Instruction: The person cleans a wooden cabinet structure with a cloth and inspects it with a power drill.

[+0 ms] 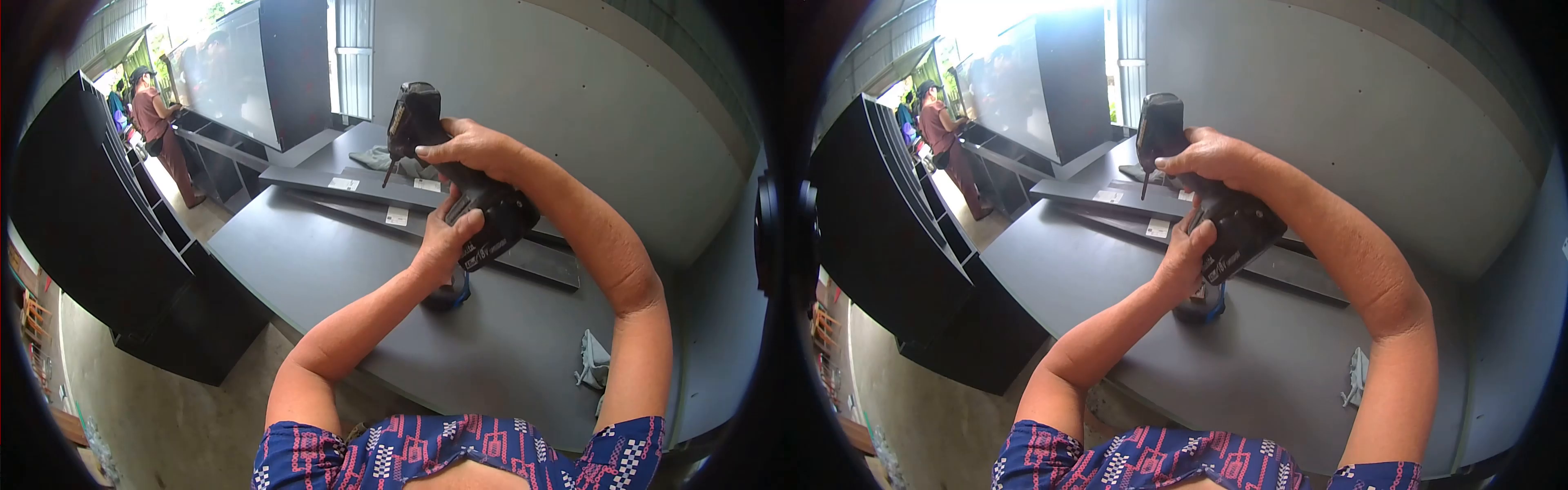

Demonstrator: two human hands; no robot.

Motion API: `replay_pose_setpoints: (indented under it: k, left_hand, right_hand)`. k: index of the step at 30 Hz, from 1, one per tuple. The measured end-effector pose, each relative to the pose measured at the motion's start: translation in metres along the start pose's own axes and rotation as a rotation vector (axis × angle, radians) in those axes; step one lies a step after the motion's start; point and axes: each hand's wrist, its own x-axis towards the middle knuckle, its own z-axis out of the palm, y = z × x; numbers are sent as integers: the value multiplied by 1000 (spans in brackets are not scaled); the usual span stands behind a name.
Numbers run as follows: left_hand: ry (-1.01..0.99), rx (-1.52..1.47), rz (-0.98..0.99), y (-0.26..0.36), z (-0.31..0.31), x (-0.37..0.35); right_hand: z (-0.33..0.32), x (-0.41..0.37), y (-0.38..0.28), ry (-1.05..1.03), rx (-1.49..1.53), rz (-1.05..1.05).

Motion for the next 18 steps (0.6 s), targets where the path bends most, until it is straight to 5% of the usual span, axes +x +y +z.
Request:
replay_pose_setpoints:
  k: [7,18]
  left_hand:
    - [81,61,71,1,-9,4]
    - [69,165,36,-4,-2,-2]
  right_hand:
    - [3,11,-6,-27,-271,43]
    - [7,6,10,-29,-205,53]
